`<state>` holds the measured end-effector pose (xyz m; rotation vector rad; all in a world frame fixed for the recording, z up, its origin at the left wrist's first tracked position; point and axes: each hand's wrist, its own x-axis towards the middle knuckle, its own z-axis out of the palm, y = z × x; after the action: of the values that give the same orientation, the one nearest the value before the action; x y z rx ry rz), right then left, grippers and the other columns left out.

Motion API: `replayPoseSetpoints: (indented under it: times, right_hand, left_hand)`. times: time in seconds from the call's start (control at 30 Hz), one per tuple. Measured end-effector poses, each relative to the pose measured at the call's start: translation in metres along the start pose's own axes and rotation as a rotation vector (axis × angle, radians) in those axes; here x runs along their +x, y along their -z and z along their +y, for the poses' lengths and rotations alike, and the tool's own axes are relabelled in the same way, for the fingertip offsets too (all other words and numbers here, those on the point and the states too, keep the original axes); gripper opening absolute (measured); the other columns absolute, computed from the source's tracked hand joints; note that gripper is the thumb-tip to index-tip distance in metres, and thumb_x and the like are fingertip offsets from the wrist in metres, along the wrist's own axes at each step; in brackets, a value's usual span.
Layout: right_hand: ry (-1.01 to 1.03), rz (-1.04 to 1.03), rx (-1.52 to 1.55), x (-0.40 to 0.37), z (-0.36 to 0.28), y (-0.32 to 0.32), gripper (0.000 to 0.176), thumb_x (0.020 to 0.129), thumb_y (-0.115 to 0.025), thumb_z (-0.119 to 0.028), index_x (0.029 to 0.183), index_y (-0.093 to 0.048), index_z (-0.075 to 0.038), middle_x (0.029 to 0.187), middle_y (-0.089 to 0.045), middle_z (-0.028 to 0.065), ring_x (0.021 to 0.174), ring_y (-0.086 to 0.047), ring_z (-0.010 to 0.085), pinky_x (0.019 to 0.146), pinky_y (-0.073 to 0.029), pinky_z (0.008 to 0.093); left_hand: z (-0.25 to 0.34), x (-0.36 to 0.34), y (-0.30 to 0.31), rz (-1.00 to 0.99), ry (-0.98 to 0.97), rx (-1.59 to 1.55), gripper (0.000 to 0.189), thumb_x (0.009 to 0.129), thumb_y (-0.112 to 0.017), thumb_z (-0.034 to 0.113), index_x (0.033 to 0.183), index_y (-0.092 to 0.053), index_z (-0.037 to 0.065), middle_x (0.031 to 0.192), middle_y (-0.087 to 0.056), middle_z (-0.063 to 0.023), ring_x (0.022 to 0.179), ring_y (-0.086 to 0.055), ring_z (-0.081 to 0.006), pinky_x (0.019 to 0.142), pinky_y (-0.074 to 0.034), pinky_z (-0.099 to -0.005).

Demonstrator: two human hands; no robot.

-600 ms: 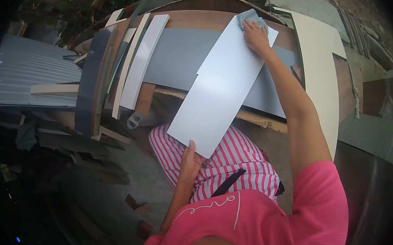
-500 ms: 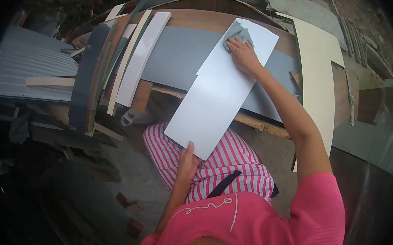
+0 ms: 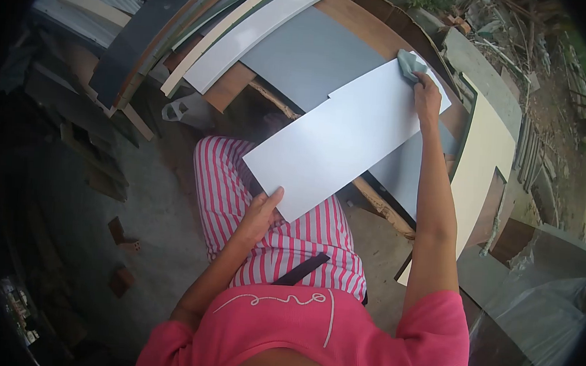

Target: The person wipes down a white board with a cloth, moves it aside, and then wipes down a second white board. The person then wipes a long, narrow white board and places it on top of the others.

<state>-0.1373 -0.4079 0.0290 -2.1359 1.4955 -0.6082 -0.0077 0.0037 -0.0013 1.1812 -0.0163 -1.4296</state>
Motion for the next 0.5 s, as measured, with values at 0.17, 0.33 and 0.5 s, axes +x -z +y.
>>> replayPoseSetpoints:
  times: [0.17, 0.33, 0.5]
  right_hand:
    - [0.068, -0.395, 0.341, -0.028, -0.040, 0.051, 0.029, 0.091, -0.051, -0.013, 0.116, -0.058, 0.000, 0.094, -0.061, -0.0002, 0.080, -0.055, 0.0053, 0.072, -0.044, 0.0189]
    - [0.061, -0.560, 0.009, -0.031, -0.041, 0.069, 0.034, 0.086, -0.053, -0.012, 0.118, -0.057, -0.001, 0.092, -0.064, 0.0061, 0.076, -0.061, 0.0145, 0.072, -0.049, 0.0270]
    - [0.400, -0.032, -0.352, -0.051, -0.014, -0.010, 0.040, 0.083, -0.055, -0.018, 0.120, -0.056, -0.003, 0.116, -0.059, 0.0201, 0.107, -0.056, 0.0342, 0.091, -0.044, 0.0402]
  left_hand:
    - [-0.004, 0.001, 0.011, -0.021, 0.006, 0.036, 0.049, 0.095, -0.050, 0.034, 0.124, -0.045, -0.006, 0.115, -0.057, -0.0152, 0.102, -0.058, -0.0185, 0.087, -0.050, -0.0315]
    - [-0.002, 0.002, 0.007, -0.061, -0.036, 0.046, 0.051, 0.095, -0.049, 0.035, 0.123, -0.045, -0.007, 0.114, -0.057, -0.0164, 0.101, -0.059, -0.0202, 0.088, -0.050, -0.0321]
    - [0.002, 0.002, 0.005, -0.064, -0.042, 0.055, 0.053, 0.096, -0.048, 0.035, 0.126, -0.041, -0.008, 0.113, -0.056, -0.0171, 0.102, -0.059, -0.0215, 0.089, -0.049, -0.0335]
